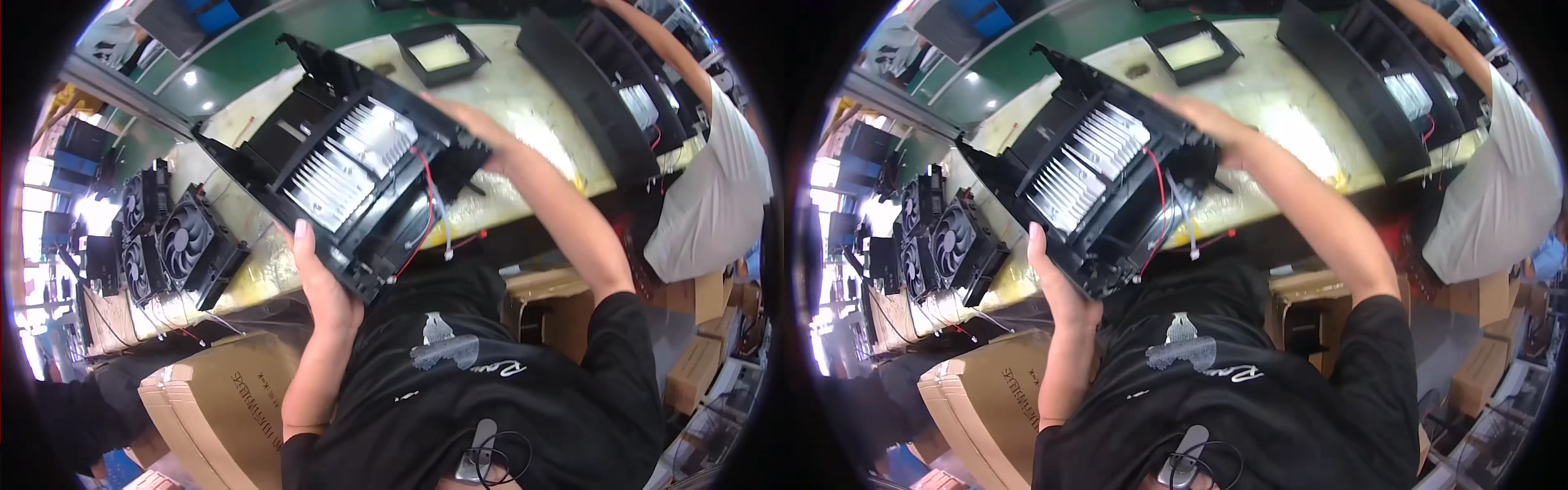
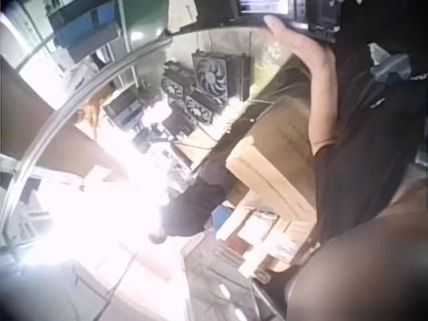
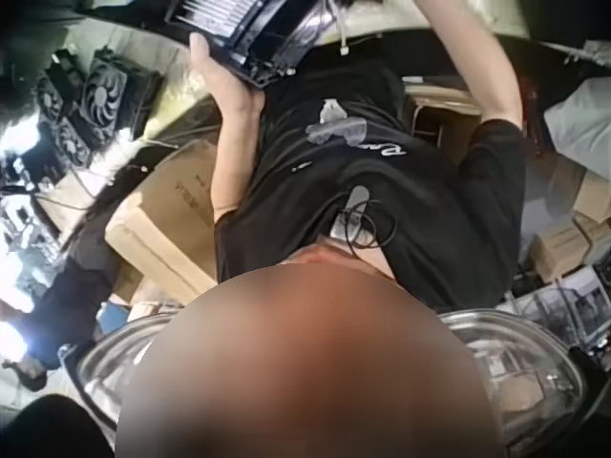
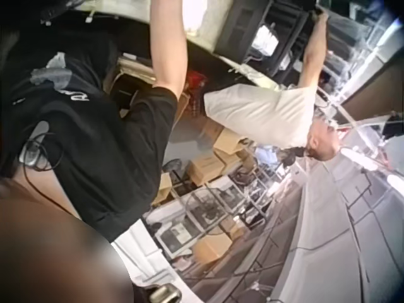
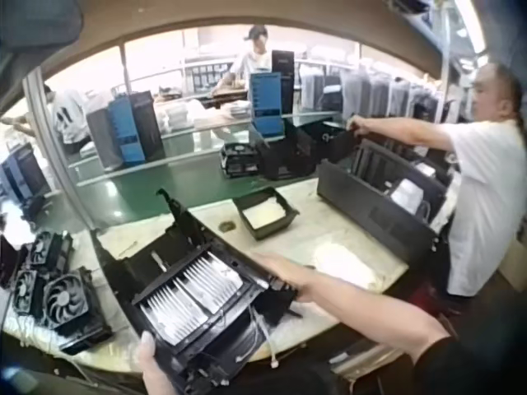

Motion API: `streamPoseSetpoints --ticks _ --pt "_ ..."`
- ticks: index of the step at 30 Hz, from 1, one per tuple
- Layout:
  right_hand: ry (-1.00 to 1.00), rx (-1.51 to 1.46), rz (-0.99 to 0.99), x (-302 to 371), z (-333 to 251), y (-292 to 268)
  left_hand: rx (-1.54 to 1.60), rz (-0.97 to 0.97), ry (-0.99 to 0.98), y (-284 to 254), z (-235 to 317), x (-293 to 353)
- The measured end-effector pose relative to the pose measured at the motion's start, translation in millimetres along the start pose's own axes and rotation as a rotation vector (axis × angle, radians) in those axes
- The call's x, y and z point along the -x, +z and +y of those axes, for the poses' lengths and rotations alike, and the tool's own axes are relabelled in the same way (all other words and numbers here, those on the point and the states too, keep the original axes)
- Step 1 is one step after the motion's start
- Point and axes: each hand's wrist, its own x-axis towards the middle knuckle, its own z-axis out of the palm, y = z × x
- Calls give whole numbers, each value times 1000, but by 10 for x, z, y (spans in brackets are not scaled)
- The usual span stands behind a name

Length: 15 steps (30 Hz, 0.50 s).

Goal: Assembling electronic cooling fans into plastic housings and routing the associated wiring.

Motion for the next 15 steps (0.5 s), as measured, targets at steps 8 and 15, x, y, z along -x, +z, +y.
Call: streamPoseSetpoints --ticks 8,15 --pt "-192 -212 -158 -235 -758 511 147 -108 111 411 992 -469" --pt "-319 -297 -141 -2418 -1335 1156 67 -332 51 138 1966 -2805"
